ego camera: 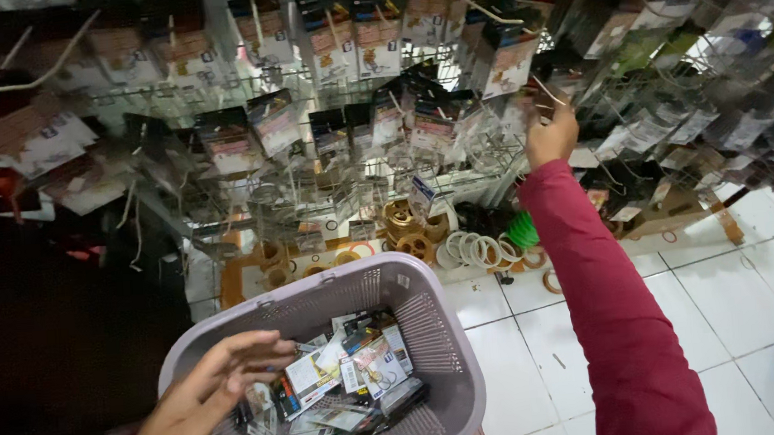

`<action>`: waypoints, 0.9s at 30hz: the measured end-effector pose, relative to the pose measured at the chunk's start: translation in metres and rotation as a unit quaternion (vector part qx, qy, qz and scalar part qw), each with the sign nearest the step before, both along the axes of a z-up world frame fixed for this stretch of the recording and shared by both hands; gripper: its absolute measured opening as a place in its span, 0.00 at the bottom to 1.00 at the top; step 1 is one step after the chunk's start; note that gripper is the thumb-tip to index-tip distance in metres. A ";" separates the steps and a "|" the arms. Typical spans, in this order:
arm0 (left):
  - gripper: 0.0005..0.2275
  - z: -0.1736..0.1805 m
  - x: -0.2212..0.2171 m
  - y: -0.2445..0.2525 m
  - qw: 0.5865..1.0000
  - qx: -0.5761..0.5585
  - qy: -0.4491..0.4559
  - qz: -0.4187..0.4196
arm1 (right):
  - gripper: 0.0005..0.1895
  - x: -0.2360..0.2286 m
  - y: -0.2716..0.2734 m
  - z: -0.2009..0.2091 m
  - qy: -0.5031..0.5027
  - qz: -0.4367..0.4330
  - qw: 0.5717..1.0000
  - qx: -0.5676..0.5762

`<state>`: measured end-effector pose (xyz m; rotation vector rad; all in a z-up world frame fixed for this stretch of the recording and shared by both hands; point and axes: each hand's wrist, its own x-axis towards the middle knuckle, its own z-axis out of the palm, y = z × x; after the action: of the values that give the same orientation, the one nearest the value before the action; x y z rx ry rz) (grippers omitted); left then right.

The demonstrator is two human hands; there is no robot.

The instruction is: The person organizes packaged fishing tackle by taking items from a basket and hanging them on display hooks on a wire rack.

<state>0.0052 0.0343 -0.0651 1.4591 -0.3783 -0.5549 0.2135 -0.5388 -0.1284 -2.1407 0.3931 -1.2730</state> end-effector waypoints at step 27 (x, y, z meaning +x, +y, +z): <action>0.16 0.005 -0.020 0.023 0.989 0.004 -0.147 -0.022 | 0.19 -0.213 0.340 0.083 0.324 0.624 0.624 -0.340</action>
<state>-0.0152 0.0569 -0.0599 1.5482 -0.6424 -0.3752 0.0003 -0.1987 -0.0457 -2.4384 -1.3554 0.2893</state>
